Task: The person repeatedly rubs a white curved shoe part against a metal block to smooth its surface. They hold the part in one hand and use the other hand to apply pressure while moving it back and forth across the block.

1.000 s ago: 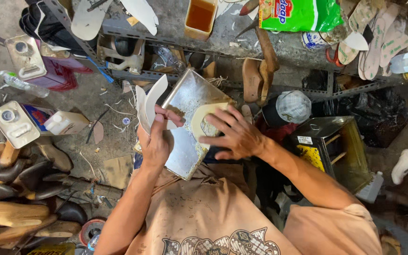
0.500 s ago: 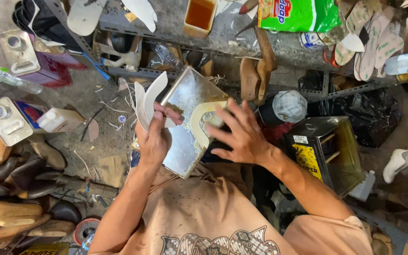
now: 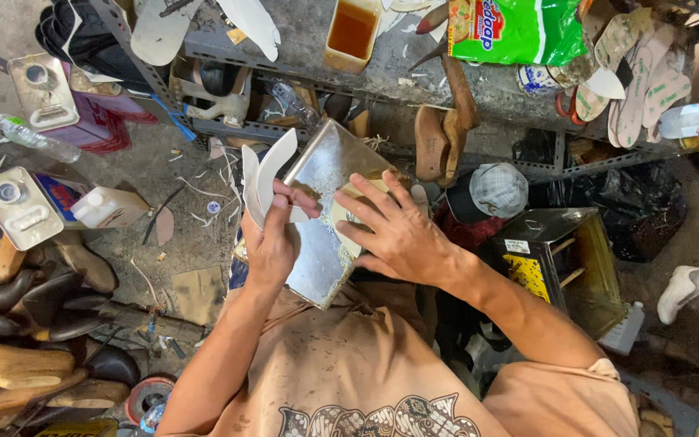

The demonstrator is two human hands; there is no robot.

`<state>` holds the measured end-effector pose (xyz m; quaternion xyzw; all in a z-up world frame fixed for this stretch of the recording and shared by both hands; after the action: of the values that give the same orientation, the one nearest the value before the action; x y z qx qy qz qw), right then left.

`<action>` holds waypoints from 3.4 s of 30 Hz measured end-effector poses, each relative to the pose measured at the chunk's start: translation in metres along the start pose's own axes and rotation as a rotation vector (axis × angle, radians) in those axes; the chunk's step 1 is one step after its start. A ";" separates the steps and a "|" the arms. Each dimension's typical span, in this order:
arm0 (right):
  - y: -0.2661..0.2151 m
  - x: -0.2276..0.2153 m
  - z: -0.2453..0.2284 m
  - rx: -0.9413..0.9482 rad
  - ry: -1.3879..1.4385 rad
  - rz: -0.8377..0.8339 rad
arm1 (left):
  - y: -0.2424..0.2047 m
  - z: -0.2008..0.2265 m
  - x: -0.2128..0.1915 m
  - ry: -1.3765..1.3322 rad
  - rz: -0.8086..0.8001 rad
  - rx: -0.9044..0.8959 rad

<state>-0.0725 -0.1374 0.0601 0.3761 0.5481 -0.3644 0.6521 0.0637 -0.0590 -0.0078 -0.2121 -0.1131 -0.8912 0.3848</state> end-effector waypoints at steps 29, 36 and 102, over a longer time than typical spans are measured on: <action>-0.093 0.055 0.059 1.031 0.315 0.610 | -0.007 -0.005 -0.011 -0.120 0.082 -0.027; -0.091 0.057 0.056 1.030 0.285 0.607 | -0.007 -0.001 -0.007 -0.114 0.071 -0.033; -0.044 0.046 -0.005 0.864 -0.003 0.224 | -0.008 0.013 0.011 0.053 0.061 -0.108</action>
<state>-0.1071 -0.1558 0.0106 0.6705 0.3006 -0.4878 0.4713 0.0545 -0.0558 0.0087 -0.2122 -0.0479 -0.8891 0.4027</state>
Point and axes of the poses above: each hand's wrist, its own y-axis towards the middle knuckle, its own x-axis out of the palm, z = x × y, the point moved 8 cm from there along y, towards the middle knuckle, and after that the axes turned 15 degrees about -x, right-handed, at the moved point
